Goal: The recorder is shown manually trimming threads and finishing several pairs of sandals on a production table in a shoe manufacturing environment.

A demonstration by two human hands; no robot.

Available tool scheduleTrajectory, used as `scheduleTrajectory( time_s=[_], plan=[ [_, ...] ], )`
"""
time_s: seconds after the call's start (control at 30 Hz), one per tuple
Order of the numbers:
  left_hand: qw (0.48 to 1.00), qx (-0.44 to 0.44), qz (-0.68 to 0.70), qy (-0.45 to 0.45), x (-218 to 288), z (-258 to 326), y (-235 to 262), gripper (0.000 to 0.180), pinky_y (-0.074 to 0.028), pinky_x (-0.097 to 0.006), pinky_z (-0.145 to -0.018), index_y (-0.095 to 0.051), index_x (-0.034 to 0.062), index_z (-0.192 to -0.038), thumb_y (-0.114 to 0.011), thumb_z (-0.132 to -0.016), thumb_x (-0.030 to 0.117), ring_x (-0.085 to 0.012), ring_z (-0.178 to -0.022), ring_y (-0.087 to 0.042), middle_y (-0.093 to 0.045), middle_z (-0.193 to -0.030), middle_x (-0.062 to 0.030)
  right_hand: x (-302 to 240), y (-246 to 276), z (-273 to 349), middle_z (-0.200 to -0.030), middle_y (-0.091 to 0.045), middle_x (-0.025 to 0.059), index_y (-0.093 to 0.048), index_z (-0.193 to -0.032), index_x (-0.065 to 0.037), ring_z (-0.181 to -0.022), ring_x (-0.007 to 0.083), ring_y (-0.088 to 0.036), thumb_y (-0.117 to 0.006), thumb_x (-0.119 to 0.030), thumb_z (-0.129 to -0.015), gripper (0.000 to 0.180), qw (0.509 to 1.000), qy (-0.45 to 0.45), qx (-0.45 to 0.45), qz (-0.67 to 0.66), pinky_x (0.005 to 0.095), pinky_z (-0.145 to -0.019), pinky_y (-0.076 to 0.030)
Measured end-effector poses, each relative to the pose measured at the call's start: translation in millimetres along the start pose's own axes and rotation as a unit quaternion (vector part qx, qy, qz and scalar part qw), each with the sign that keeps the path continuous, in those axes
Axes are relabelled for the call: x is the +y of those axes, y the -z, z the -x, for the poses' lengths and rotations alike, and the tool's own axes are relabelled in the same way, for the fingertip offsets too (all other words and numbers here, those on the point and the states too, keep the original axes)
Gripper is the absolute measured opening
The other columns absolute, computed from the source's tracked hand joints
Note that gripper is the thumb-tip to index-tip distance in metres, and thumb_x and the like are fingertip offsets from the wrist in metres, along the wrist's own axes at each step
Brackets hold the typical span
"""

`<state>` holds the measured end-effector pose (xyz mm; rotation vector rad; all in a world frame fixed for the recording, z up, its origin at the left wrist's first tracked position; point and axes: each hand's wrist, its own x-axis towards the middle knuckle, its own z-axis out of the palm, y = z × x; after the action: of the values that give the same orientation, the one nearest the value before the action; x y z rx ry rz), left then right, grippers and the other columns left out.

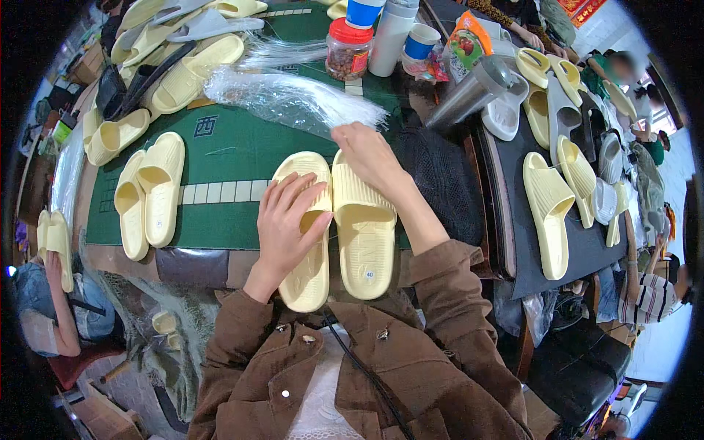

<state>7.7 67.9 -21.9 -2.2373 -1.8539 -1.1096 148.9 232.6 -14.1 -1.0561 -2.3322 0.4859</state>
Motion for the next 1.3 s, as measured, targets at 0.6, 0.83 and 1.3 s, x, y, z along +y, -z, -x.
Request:
scheduleTrajectory(
  time_s=[0.6, 0.83, 1.3],
  plan=[
    [0.966, 0.121, 0.219, 0.069, 36.4, -11.0, 15.2, 0.039, -0.05, -0.033, -0.074, -0.06, 0.0013, -0.116, -0.063, -0.078, -0.004, -0.0283, -0.092, -0.059, -0.058, -0.116, -0.0138, -87.5, 58.1, 69.9, -0.076, -0.058, 0.0095, -0.059, -0.103, 0.001, -0.071, 0.0175, -0.058, -0.036, -0.026, -0.103, 0.035, 0.919, 0.019, -0.068, -0.388, 0.0303, -0.069, -0.047],
    [0.973, 0.019, 0.229, -0.006, 44.4, 2.6, 34.3, 0.019, -0.051, -0.034, -0.073, -0.065, -0.0001, -0.096, -0.066, -0.078, -0.004, -0.0288, -0.085, -0.063, -0.064, -0.091, -0.0125, -94.5, 98.3, 112.8, -0.071, -0.054, 0.0013, -0.058, -0.101, 0.0, -0.063, 0.0081, -0.049, -0.034, -0.036, -0.103, 0.044, 0.863, -0.005, -0.028, -0.504, 0.0216, -0.058, -0.039],
    [0.986, -0.005, 0.067, -0.154, 34.2, 57.3, 74.4, 0.029, -0.054, -0.035, -0.07, -0.068, 0.0034, -0.097, -0.064, -0.069, 0.002, -0.0246, -0.083, -0.064, -0.064, -0.095, -0.0098, -60.8, 118.6, 142.7, -0.087, -0.052, 0.0046, -0.045, -0.116, 0.0, -0.07, 0.0095, -0.043, -0.041, -0.003, -0.094, 0.022, 0.815, -0.125, 0.179, -0.536, 0.0214, -0.061, -0.036]
  ],
)
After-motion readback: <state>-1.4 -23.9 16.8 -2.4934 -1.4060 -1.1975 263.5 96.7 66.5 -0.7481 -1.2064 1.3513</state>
